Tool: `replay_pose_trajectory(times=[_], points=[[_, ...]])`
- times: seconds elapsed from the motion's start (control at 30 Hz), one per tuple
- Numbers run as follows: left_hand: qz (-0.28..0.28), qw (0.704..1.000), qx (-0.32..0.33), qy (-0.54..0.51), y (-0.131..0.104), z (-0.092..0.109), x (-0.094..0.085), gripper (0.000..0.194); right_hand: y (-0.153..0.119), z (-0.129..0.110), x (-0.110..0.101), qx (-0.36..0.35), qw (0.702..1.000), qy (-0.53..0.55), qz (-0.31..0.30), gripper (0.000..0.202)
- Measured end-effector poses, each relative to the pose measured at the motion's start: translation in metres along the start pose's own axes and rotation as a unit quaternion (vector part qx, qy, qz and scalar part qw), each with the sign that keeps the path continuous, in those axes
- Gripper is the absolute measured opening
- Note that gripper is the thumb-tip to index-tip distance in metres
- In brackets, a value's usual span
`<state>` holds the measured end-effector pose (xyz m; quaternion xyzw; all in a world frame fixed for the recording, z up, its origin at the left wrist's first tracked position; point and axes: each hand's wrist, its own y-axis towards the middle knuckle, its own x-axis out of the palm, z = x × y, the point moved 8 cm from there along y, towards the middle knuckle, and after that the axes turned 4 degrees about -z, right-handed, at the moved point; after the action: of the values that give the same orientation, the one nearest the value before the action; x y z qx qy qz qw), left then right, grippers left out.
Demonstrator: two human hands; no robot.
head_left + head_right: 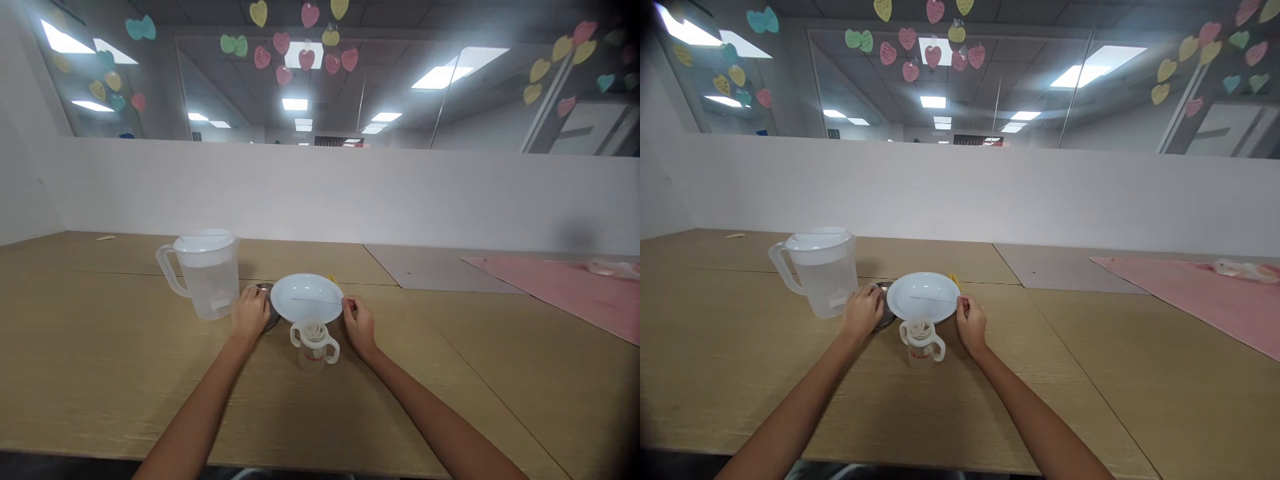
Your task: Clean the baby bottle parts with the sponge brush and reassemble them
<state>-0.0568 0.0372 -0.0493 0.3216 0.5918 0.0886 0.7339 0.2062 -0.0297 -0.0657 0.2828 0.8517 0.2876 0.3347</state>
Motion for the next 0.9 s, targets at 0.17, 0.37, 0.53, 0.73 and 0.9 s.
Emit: replay_pose_trajectory(times=[0.17,0.37,0.53,0.73,0.9], points=[[-0.093,0.990,-0.097,0.051,0.000,-0.024,0.013,0.027,0.001,0.001,0.000,0.009,1.000,0.016,-0.003,0.041],[-0.168,0.977,-0.119,0.057,-0.004,-0.029,0.026,0.027,0.000,0.000,0.000,0.020,0.999,0.027,-0.010,0.041],[-0.171,0.975,-0.130,0.058,-0.008,-0.031,0.030,0.024,0.000,0.000,0.000,0.023,0.999,0.032,-0.014,0.041],[-0.162,0.977,-0.125,0.057,-0.005,-0.024,0.019,0.023,0.000,0.002,0.002,0.021,1.000,0.015,-0.018,0.040],[-0.062,0.994,-0.088,0.009,0.001,-0.008,-0.014,0.030,0.001,-0.004,-0.010,-0.002,0.999,-0.003,0.035,0.035]])
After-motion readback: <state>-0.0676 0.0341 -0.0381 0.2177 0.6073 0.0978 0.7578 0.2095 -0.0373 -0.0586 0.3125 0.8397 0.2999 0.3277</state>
